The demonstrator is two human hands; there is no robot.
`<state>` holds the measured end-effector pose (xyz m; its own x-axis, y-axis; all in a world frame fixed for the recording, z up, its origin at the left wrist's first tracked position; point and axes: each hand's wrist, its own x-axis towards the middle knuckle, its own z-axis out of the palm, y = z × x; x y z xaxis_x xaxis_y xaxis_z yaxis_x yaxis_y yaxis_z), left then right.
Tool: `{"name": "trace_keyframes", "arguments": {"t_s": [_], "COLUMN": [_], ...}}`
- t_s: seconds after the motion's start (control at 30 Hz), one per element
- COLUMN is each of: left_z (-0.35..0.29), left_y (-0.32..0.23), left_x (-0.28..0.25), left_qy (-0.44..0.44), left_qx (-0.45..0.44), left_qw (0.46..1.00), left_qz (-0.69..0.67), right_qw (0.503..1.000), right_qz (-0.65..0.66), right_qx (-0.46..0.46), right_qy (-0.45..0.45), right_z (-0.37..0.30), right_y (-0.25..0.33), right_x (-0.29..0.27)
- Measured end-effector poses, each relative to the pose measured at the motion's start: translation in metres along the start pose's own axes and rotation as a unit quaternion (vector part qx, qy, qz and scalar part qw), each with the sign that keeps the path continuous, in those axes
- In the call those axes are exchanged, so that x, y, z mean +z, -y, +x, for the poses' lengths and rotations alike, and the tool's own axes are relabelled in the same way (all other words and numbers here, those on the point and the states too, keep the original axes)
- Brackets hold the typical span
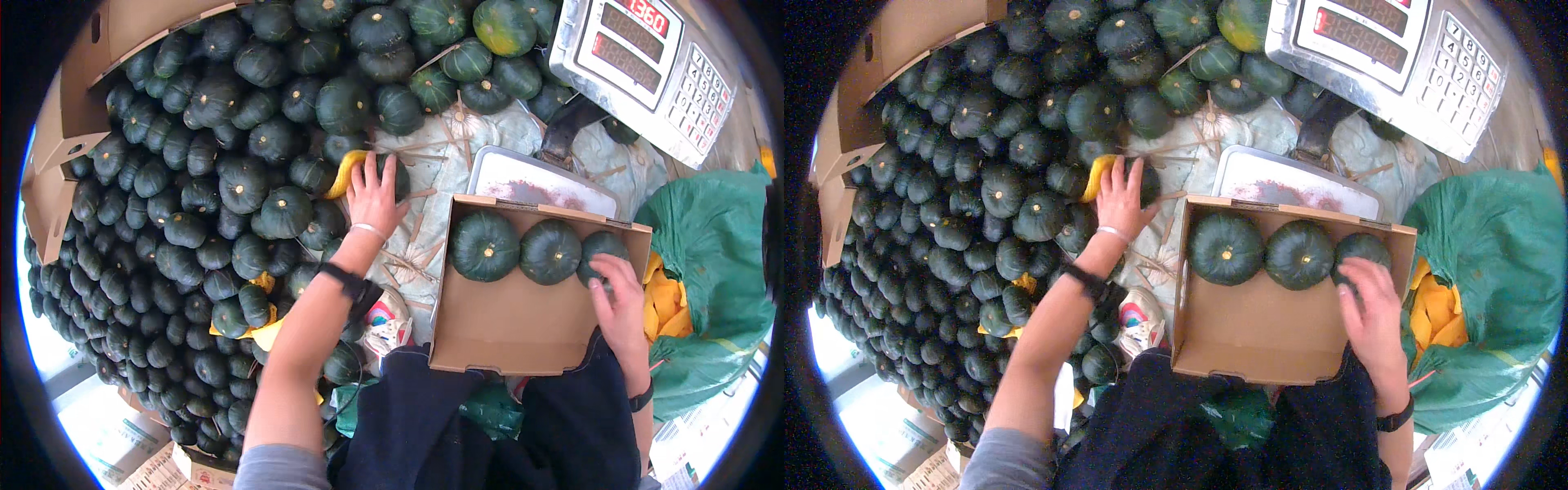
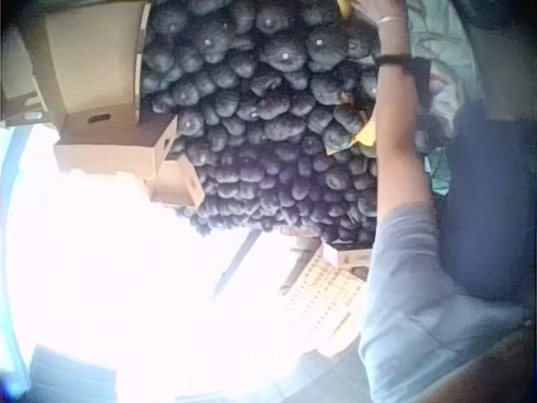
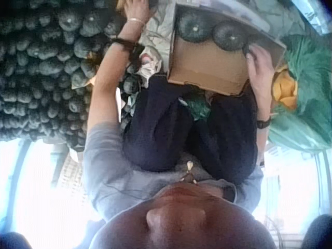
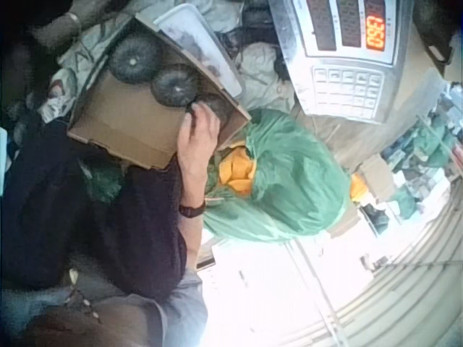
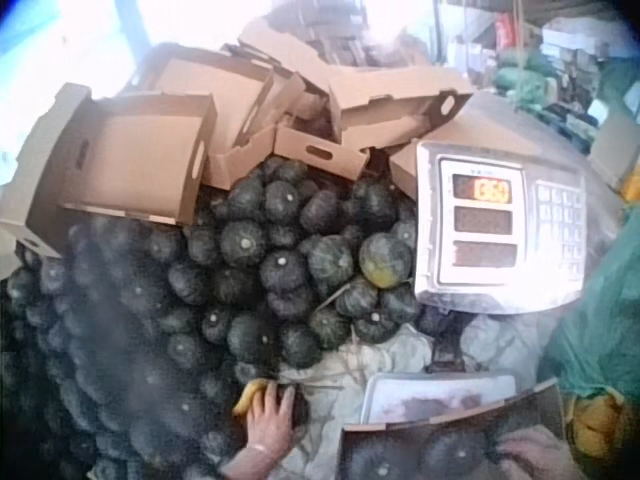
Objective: The person assembles a cardboard box, weighs individual squash on a scale, places the squash into the box, wraps them in yellow foam nets, and applies stickers to the fruit.
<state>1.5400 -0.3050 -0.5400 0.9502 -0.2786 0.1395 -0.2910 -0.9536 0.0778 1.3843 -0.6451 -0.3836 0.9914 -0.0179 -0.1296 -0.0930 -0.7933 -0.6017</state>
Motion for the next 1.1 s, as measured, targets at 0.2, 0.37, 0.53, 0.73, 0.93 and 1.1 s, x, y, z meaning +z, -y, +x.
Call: {"name": "trace_keyframes", "arguments": {"t_s": [0.2,0.37,0.53,0.73,0.93,1.1], "left_z": [0.007,0.004,0.080,0.124,0.092,0.026], "left_y": [0.008,-0.055,-0.009,-0.039,0.009,-0.071], "left_x": [-0.028,-0.169,-0.053,0.039,0.013,-0.131], "left_qy": [0.127,0.289,0.055,0.015,-0.089,0.204], "left_qx": [-0.246,0.020,-0.094,-0.298,-0.242,0.100], "left_qw": [0.793,0.720,0.953,0.942,0.789,0.749], "left_qz": [-0.542,-0.631,-0.283,-0.153,-0.557,-0.622], "right_qw": [0.995,0.779,0.914,0.936,0.896,0.695], "right_qz": [0.025,0.592,0.230,0.223,0.194,0.678], "right_qx": [-0.072,0.133,0.096,-0.075,-0.208,0.156], "right_qy": [0.058,0.158,0.321,0.260,0.340,0.184], "right_z": [0.009,0.017,0.010,-0.008,0.015,0.009], "right_y": [0.024,0.069,0.066,0.033,0.028,0.036], "right_x": [-0.011,0.018,0.036,0.121,0.067,0.032]}}
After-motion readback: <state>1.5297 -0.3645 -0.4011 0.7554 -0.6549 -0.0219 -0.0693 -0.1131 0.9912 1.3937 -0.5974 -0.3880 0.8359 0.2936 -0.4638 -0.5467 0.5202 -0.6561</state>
